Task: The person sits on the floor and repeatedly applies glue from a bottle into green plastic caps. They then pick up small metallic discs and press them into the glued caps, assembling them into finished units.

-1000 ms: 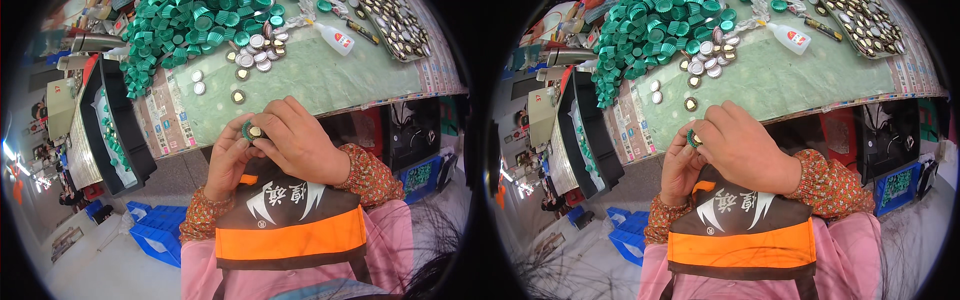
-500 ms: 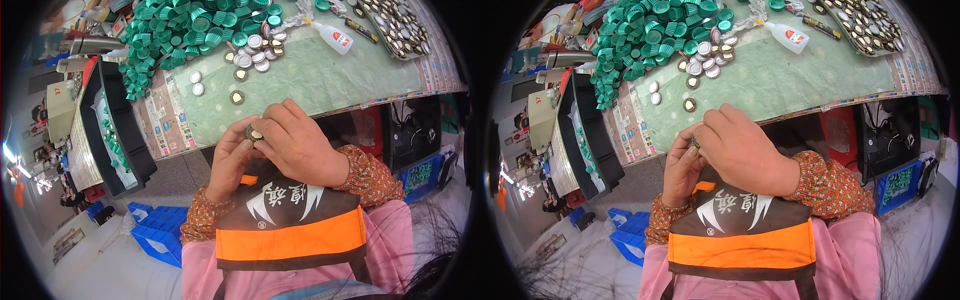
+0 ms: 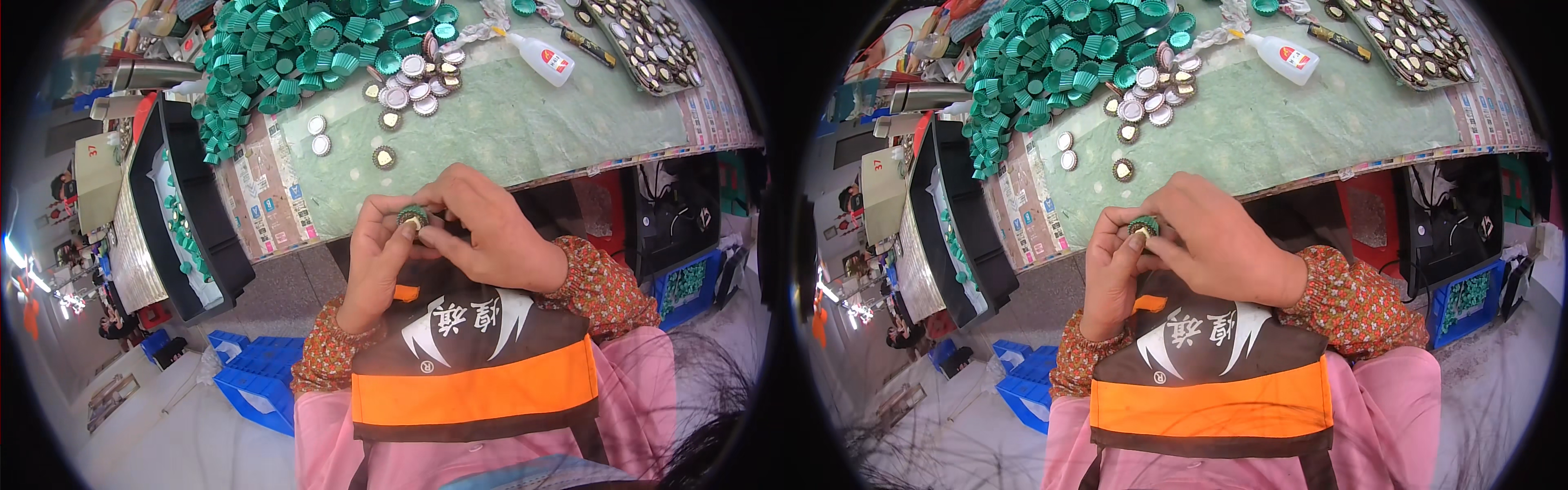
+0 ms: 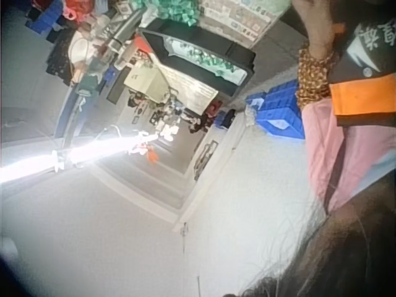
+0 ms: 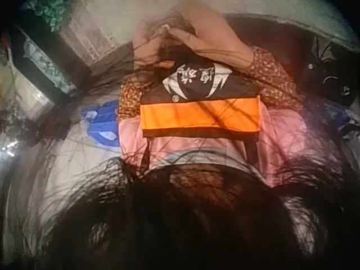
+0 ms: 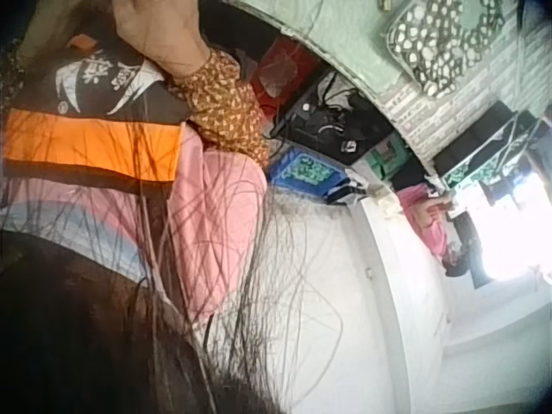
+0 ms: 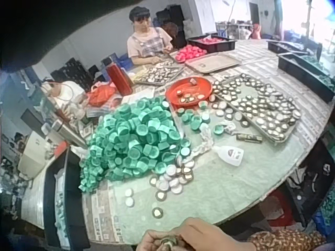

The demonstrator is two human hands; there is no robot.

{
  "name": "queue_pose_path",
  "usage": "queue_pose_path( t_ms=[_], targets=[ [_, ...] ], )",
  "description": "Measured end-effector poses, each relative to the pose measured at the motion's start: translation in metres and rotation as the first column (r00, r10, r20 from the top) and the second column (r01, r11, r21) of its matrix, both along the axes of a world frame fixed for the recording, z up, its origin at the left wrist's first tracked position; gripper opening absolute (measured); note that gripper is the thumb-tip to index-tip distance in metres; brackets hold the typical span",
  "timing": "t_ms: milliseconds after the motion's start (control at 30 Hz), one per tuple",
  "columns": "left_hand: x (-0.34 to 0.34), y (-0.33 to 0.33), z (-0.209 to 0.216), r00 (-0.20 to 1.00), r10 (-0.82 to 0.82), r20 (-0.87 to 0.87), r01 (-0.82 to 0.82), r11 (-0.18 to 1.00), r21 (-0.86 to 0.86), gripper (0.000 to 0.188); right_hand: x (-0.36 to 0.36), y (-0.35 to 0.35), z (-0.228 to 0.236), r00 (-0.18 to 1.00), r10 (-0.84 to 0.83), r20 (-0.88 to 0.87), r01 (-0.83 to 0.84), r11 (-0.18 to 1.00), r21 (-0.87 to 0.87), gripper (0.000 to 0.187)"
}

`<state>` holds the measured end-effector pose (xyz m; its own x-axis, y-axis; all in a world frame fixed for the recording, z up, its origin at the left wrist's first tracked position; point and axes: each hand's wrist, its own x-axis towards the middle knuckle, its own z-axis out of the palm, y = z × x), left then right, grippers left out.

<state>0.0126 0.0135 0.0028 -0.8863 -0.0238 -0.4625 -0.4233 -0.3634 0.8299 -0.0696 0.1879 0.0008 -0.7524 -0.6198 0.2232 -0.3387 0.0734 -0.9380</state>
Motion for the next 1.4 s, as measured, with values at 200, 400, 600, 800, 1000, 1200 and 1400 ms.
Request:
queue_pose_path(
  t_ms=[200, 400, 600, 800, 1000, 1200, 1400],
  targets=[
    [0.003, 0.006, 0.001, 0.998, -0.01, -0.067, 0.006, 0.998, -0.062, 0.022, 0.002, 0.002, -0.004, 0.949, -0.006, 0.314, -0.012, 0.998, 0.058, 0.018],
    [0.005, 0.008, -0.005, 0.996, -0.001, -0.089, -0.005, 0.998, -0.066, 0.021, 0.006, 0.001, -0.007, 0.823, -0.006, 0.569, -0.005, 1.0, 0.018, 0.016],
    [0.002, -0.003, -0.006, 0.998, 0.065, 0.014, -0.065, 0.997, 0.04, 0.023, -0.001, -0.001, -0.008, 0.898, -0.021, 0.44, -0.009, 0.998, 0.067, 0.018],
    [-0.002, -0.092, 0.021, 0.878, 0.401, -0.259, -0.372, 0.915, 0.156, 0.033, -0.047, 0.039, 0.006, 0.938, -0.316, -0.143, 0.337, 0.929, 0.153, 0.025],
    [0.008, -0.188, 0.058, 0.678, 0.582, -0.45, -0.3, 0.777, 0.553, 0.049, -0.099, 0.073, 0.001, 0.551, -0.271, -0.789, 0.742, 0.592, 0.315, 0.046],
    [-0.055, -0.144, 0.011, 0.905, 0.22, -0.365, -0.406, 0.706, -0.581, 0.035, -0.115, 0.076, -0.023, 0.587, -0.204, -0.783, 0.735, 0.541, 0.41, 0.048],
    [-0.122, -0.121, 0.002, 0.913, -0.28, -0.295, -0.369, -0.264, -0.891, 0.028, -0.122, 0.08, -0.024, 0.596, -0.321, -0.736, 0.684, 0.683, 0.257, 0.036]
  ],
)
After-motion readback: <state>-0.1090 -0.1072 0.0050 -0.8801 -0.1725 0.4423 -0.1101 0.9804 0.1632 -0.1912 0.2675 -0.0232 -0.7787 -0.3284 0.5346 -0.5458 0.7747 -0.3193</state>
